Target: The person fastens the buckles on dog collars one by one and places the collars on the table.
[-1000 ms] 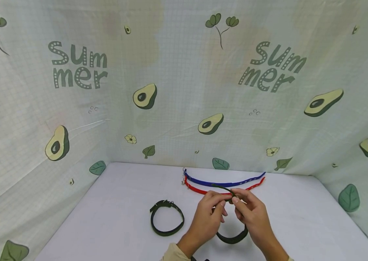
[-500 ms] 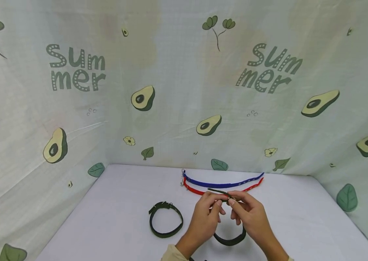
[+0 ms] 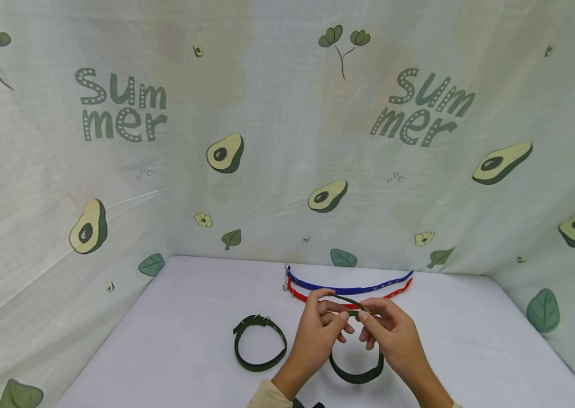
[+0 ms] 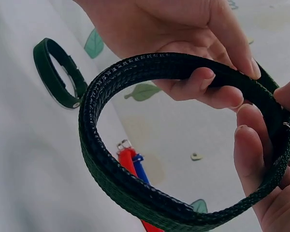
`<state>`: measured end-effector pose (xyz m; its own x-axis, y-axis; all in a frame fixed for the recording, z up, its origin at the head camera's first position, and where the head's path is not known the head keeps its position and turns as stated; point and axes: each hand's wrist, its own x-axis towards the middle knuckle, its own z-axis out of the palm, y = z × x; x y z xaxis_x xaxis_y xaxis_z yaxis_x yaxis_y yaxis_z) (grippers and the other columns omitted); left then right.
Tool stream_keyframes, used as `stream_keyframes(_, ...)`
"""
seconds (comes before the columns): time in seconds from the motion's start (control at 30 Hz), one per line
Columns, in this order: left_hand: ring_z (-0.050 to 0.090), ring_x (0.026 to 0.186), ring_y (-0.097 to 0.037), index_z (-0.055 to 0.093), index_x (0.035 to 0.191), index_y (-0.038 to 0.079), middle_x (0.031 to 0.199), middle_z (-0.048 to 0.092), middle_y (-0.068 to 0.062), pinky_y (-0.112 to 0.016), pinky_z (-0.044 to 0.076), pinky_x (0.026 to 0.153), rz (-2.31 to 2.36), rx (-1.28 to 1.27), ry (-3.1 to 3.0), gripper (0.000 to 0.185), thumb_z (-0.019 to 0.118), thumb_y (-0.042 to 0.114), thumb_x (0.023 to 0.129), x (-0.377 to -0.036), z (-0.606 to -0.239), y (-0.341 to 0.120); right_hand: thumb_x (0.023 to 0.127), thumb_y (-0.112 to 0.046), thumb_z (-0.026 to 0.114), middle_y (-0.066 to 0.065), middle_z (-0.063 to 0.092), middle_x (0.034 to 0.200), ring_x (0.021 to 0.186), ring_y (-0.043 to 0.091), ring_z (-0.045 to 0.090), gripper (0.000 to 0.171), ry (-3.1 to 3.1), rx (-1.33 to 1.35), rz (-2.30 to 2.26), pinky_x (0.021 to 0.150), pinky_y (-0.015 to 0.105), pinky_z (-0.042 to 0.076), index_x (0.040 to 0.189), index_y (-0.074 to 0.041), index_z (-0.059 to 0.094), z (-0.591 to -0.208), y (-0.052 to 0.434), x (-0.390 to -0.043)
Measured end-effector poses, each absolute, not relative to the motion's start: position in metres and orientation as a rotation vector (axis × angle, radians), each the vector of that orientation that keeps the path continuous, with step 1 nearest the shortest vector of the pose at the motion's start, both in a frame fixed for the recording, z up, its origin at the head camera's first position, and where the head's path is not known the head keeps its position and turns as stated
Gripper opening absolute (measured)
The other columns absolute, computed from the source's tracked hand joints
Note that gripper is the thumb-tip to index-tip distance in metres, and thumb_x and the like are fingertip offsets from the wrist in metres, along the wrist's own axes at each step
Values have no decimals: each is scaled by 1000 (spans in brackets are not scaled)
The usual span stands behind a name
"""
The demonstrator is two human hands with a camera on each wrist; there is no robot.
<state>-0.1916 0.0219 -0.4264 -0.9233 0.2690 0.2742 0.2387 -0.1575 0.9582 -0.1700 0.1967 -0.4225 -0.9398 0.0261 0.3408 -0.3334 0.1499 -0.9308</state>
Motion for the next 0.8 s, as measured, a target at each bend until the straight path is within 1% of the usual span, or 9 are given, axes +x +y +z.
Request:
stream_keyframes(0.1,72,81,-21,40,145,19,109,67,-6,-29,58,66,2279,633,2033,54,65,15,98,-194,-427,19,97,-11,67,14,66,80,59,26,64,22,-2148,289,1897,52,37,56,114,1,61,-424,197,-170)
stream_keyframes(0.17,72,82,-20,44,145,23,109,67,-6,-29,58,66,2259,653,2043,52,65,16,98,-195,-427,18,97,-11,67,14,67,80,60,26,65,23,-2139,283,1921,52,37,56,114,2,60,-424,197,-170)
stream_keyframes(0.23,72,82,-19,50,140,21,109,67,-5,-28,58,65,2250,666,2053,44,65,17,98,-195,-427,17,97,-12,67,15,67,79,60,26,65,22,-2134,275,1935,52,38,56,113,2,59,-424,197,-171)
stream_keyframes(0.3,72,82,-20,55,132,16,109,67,-5,-28,58,64,2261,669,2041,35,66,16,98,-195,-427,16,97,-12,68,15,67,78,60,27,65,22,-2129,268,1945,52,39,57,112,2,58,-423,196,-171)
stream_keyframes(0.4,71,83,-20,57,124,10,108,68,-6,-27,58,64,2286,659,2013,29,67,14,97,-195,-428,17,97,-12,68,16,66,76,59,27,64,23,-2122,253,1959,53,39,57,110,3,57,-423,196,-171)
stream_keyframes(0.5,71,84,-19,58,120,7,104,70,-7,-27,58,65,2305,650,1993,28,69,10,95,-195,-429,18,97,-12,68,16,66,75,59,27,64,23,-2114,244,1976,53,39,57,110,4,57,-422,196,-171)
stream_keyframes(0.63,70,85,-17,60,120,8,103,71,-6,-28,58,68,2309,652,1987,31,73,7,91,-195,-428,19,97,-11,67,16,66,75,60,24,64,23,-2102,242,1984,54,38,57,108,6,57,-422,197,-171)
stream_keyframes(0.8,70,85,-17,63,119,9,105,70,-6,-30,59,68,2302,668,1999,31,73,6,90,-194,-428,19,98,-11,66,16,68,83,60,23,64,22,-2046,243,2009,54,36,57,105,8,56,-421,198,-171)
